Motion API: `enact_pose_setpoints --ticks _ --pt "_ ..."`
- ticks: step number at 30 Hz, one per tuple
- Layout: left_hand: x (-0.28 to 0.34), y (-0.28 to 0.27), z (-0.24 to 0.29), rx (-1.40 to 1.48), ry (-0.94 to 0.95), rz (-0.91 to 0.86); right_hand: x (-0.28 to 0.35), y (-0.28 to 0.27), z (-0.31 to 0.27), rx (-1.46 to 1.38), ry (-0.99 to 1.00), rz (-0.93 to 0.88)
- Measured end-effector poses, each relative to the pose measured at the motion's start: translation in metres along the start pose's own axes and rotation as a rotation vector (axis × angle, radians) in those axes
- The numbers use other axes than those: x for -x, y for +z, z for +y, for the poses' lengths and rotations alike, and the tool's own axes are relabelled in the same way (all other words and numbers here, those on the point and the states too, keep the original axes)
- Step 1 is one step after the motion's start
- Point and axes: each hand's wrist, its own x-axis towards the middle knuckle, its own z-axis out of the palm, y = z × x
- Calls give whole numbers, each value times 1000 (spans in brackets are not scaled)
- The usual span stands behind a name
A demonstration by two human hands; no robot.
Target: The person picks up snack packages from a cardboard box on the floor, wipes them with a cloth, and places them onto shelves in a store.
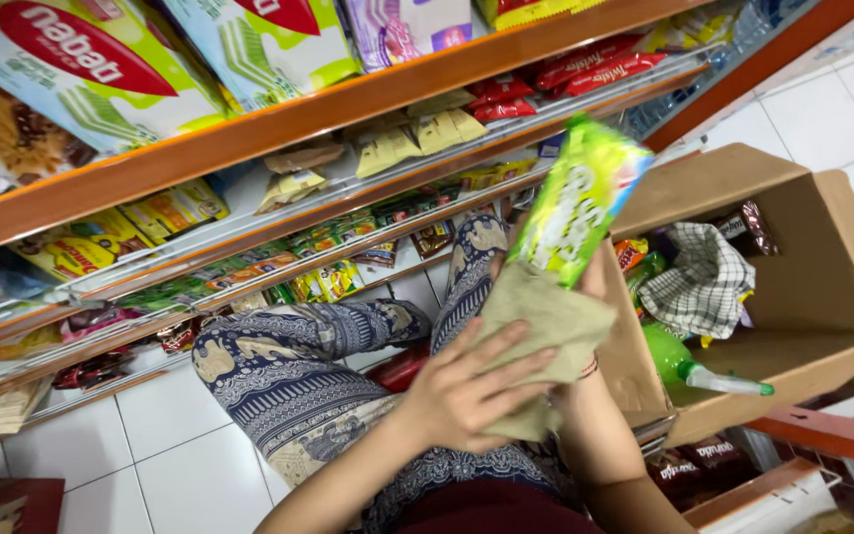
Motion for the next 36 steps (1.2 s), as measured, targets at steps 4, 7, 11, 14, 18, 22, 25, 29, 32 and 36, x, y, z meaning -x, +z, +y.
enact_pose_setpoints --ticks 4,7,11,14,18,22,25,29,32,36 --pt "42 36 -24 304 -165 427 -25 -4 -13 -332 -232 -128" --pt "54 55 -8 1532 -792 929 -28 5 -19 -414 -301 -211" --pt "29 56 11 1082 -595 678 -22 28 -22 -287 -212 -195" --pt "3 41 24 623 -634 574 -19 49 -15 -166 -362 -75" --pt "-19 30 21 480 -506 689 -14 59 -31 435 -346 242" --pt "-20 23 9 104 -245 373 10 58 -40 404 -236 158" --pt "-26 14 7 190 -136 246 23 42 -41 136 -28 147" --pt "-55 -1 -11 163 -100 161 27 16 -34 179 125 186" --pt "-83 -15 -37 255 -112 210 41 14 -26 149 140 179" --pt "-105 -26 -46 361 -265 317 45 13 -18 468 -39 16"
